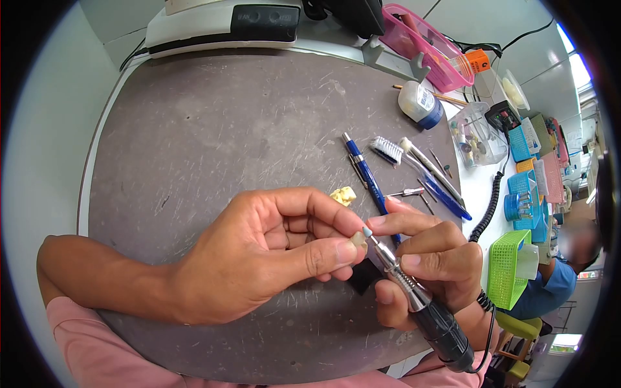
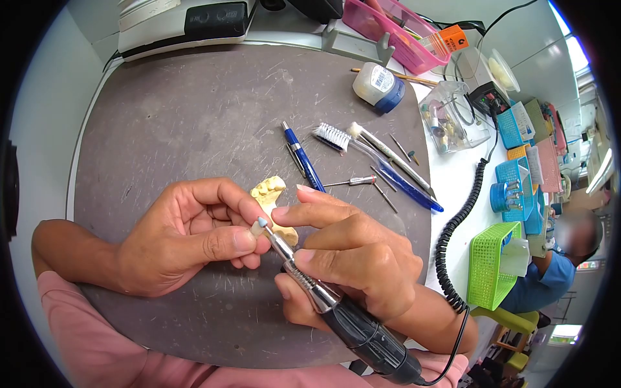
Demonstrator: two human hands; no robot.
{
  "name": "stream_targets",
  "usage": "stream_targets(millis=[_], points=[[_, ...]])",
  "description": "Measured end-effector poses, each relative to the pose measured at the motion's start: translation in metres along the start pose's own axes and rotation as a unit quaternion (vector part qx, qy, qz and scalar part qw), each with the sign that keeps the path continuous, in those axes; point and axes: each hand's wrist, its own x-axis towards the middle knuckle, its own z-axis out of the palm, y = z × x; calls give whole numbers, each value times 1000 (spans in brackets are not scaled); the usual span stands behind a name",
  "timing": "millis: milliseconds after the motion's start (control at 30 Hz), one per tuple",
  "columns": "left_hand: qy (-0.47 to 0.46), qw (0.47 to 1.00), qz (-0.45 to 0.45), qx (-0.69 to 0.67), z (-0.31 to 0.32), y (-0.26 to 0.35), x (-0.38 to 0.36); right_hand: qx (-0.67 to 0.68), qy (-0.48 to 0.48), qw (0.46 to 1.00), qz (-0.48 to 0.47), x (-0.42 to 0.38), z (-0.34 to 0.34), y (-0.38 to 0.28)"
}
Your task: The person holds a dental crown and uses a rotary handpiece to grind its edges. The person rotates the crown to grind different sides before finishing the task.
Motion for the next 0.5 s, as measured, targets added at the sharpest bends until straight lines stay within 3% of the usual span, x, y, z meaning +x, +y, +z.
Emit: stream_targets(millis=[500], points=[[6,1000,2,1,1,0,0,-18,-4,1000,9,1,-2,-1]])
